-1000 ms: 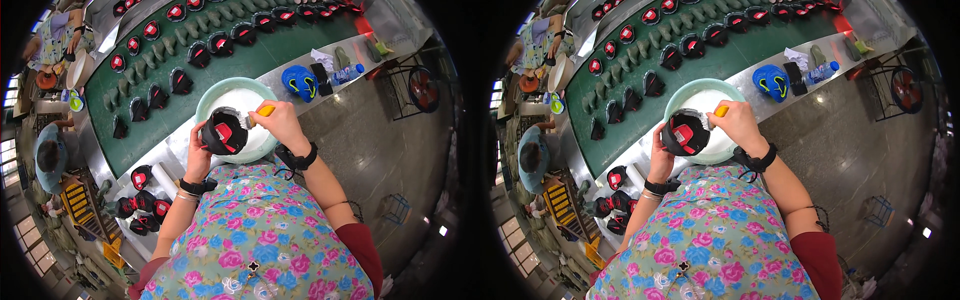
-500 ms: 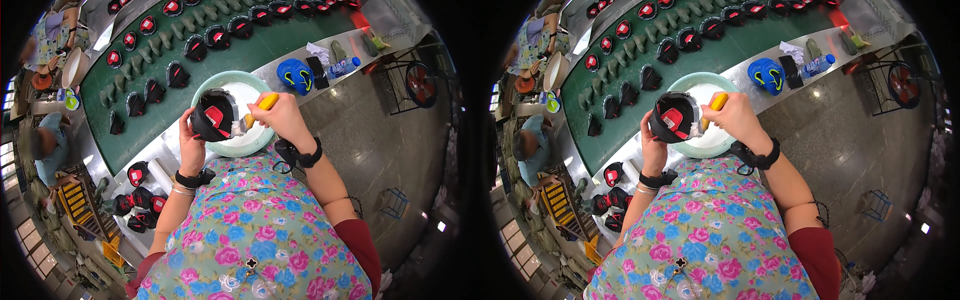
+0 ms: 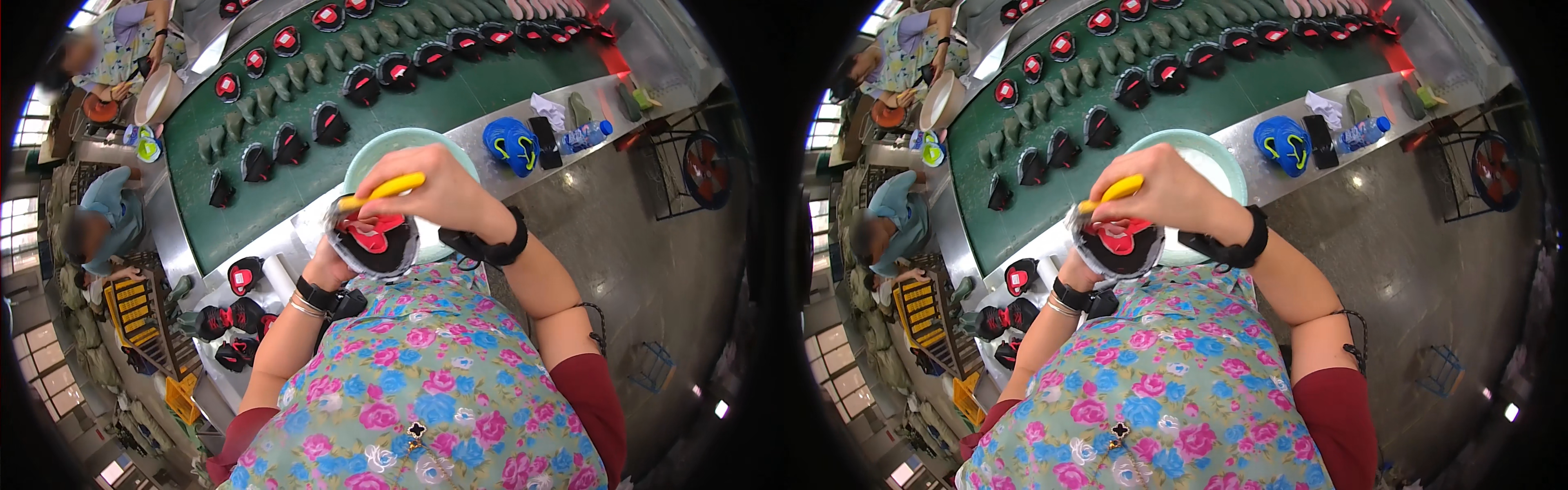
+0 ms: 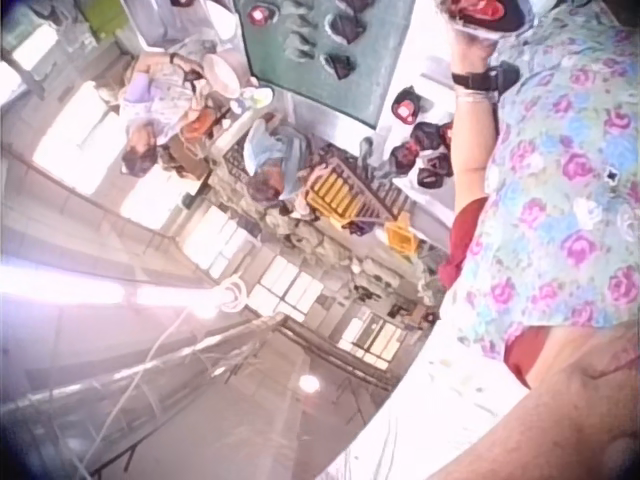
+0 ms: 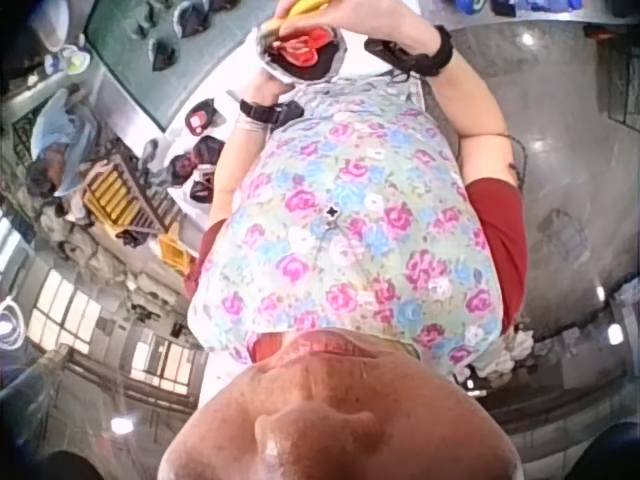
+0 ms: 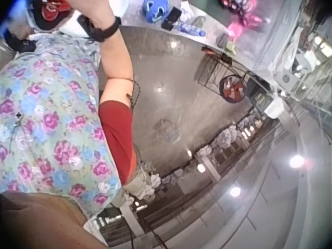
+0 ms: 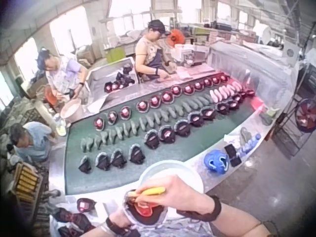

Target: The person paints the red insoles of black shoes using a yellow brush and white paint from a bowl. They pick up shoes from a pile, apply paint to the insole, and place the finished shoes on a green table. The person also moves a blue crate of shoes onto the table.

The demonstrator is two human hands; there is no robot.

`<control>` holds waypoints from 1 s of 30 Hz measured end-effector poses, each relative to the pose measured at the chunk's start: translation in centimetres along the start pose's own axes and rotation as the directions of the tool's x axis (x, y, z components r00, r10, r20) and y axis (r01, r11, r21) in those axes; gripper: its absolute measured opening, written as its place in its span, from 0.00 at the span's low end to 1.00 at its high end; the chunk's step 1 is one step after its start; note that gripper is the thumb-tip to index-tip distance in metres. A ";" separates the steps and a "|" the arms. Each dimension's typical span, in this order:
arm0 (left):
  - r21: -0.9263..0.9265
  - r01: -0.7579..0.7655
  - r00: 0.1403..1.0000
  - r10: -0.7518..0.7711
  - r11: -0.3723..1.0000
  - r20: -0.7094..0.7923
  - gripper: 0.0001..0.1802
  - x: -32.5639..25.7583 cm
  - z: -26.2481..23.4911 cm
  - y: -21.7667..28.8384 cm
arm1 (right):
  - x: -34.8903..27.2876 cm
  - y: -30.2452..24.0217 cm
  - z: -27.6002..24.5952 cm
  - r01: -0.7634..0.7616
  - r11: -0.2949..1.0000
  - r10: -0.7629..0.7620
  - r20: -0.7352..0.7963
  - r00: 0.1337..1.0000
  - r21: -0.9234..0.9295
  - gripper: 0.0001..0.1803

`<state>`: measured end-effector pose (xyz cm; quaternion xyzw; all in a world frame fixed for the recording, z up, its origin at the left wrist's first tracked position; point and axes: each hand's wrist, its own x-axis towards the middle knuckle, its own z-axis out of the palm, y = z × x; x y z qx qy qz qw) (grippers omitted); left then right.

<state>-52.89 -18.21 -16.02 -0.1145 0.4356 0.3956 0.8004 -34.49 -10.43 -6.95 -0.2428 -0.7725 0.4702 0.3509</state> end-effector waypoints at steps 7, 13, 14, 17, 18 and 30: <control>0.110 0.023 0.948 -0.057 0.994 0.313 0.18 1.3 -8.3 1.0 | -2.4 3.3 -0.1 -0.353 0.913 0.342 -0.086 0.936 -0.204 0.10; 0.085 -0.540 0.838 0.525 0.837 0.148 0.17 0.3 -16.7 6.0 | -3.7 6.1 1.2 -0.624 0.732 0.678 -0.202 0.707 0.272 0.10; 0.026 -0.615 0.786 0.610 0.788 0.102 0.20 1.1 -20.7 7.5 | -3.4 7.3 1.1 -0.601 0.736 0.671 -0.220 0.708 0.310 0.09; -0.011 -0.795 0.600 0.783 0.607 -0.161 0.26 0.9 -29.1 12.5 | -1.6 9.2 1.4 -0.587 0.725 0.681 -0.244 0.691 0.361 0.08; -0.057 -0.839 0.535 0.803 0.541 -0.262 0.27 1.1 -31.4 14.4 | -0.7 9.2 1.8 -0.588 0.721 0.686 -0.255 0.681 0.367 0.09; -0.167 -0.950 0.310 0.711 0.266 -0.631 0.35 9.4 -49.7 33.0 | 3.5 8.9 6.9 -0.761 0.619 0.747 -0.447 0.493 0.195 0.07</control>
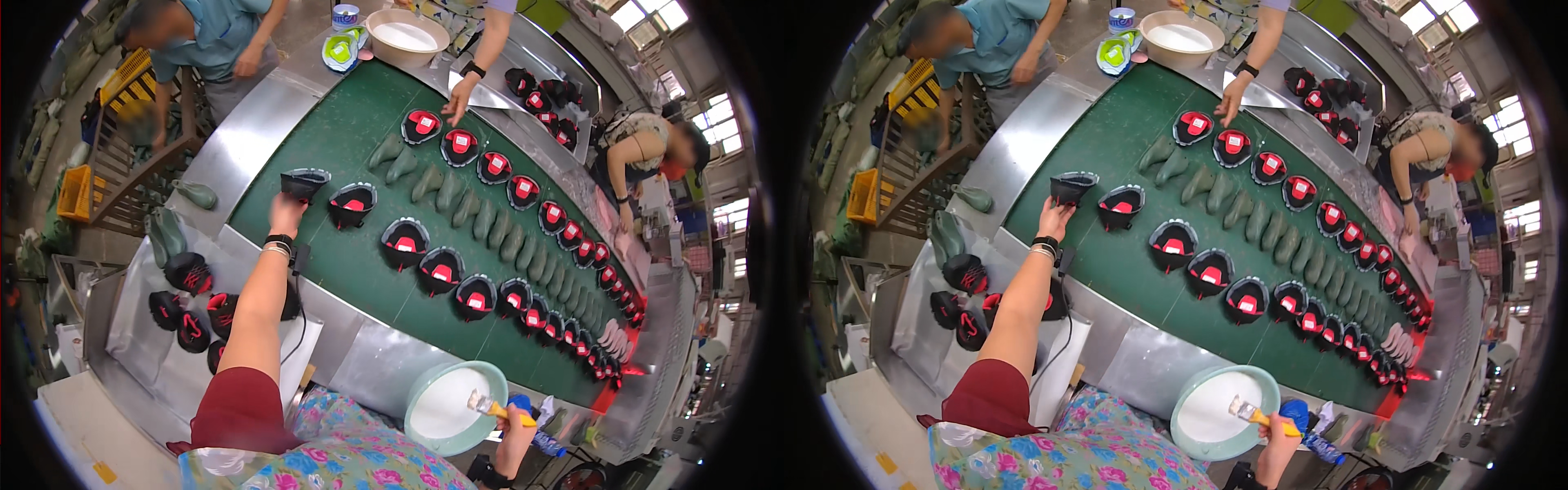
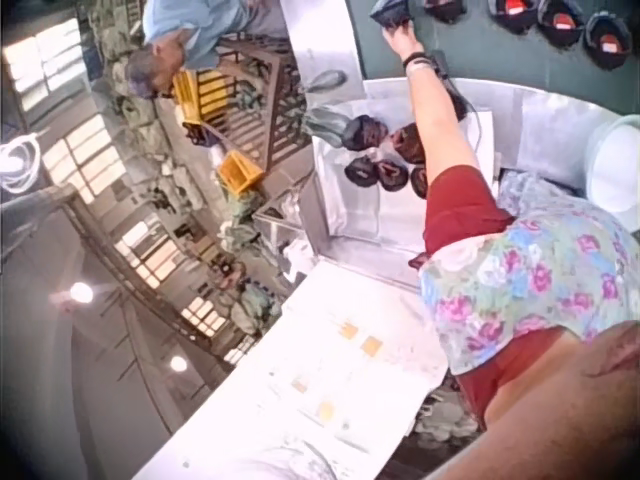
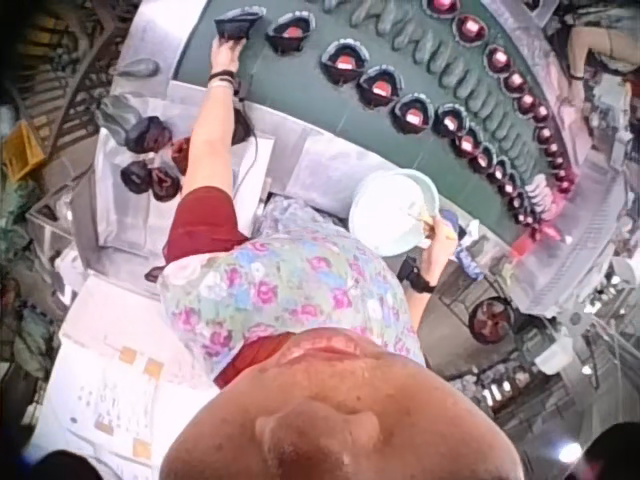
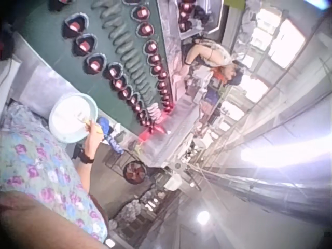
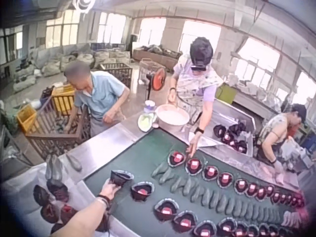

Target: The person paints the red insoles of black shoes using a yellow brush and white paint from a bowl. They pick up shoes from a pile, apply paint to the insole, and place the finished shoes on a green table. The person also moves a blue crate of shoes onto the table.

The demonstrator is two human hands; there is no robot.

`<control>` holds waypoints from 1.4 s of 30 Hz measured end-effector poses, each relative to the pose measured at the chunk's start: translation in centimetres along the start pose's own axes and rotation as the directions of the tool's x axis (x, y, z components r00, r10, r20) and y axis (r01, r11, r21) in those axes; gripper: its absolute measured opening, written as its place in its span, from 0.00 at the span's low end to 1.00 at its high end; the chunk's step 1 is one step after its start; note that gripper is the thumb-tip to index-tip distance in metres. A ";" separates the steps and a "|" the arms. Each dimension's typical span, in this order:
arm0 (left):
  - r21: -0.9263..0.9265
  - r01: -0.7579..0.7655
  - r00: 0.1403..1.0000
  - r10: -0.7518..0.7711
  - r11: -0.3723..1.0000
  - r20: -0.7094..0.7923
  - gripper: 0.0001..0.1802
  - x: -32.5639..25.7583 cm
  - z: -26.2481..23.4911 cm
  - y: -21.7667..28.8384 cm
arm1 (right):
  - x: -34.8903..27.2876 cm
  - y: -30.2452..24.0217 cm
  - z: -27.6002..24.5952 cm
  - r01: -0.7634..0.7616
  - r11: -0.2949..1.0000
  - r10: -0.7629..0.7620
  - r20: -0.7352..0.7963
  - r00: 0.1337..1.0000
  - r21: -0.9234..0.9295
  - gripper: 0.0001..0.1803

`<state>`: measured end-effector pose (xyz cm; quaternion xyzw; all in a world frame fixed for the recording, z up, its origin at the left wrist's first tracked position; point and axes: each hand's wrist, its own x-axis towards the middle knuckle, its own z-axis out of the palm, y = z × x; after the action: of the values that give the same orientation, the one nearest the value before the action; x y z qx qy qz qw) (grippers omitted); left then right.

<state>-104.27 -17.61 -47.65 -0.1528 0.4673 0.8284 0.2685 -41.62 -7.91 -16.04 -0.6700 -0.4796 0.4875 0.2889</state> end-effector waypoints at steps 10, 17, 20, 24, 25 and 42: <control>0.931 -0.169 0.961 -0.157 0.324 0.229 0.34 -6.2 -8.6 5.7 | -0.3 -3.8 5.0 0.051 0.990 -0.052 -0.007 0.999 -0.131 0.14; 0.910 -0.230 0.970 -0.007 -0.344 0.242 0.41 -17.4 -16.7 6.0 | 0.0 -2.5 6.7 0.204 0.979 -0.202 0.071 0.977 -0.014 0.23; 0.998 0.067 0.977 0.201 0.008 -0.067 0.25 -17.2 -15.2 2.3 | 0.3 -1.7 8.0 0.323 0.940 -0.315 0.084 0.945 -0.107 0.23; 0.987 0.135 0.931 0.330 0.092 -0.158 0.24 -16.6 -13.2 0.2 | -0.6 -1.1 10.2 0.409 0.877 -0.388 0.129 0.913 -0.252 0.23; 0.992 0.102 0.933 0.338 0.078 -0.122 0.24 -16.5 -13.1 0.1 | -1.0 -0.9 10.5 0.418 0.869 -0.393 0.145 0.908 -0.263 0.22; 0.702 0.216 0.867 0.197 0.678 -0.457 0.50 -24.2 -15.0 -1.4 | -4.5 2.1 5.7 0.689 0.666 -0.604 0.335 0.723 -0.286 0.15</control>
<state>-83.84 -37.21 -44.14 -0.2425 0.8113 0.5001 0.1816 -46.50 -13.29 -18.20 -0.4420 -0.8016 0.3147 0.2509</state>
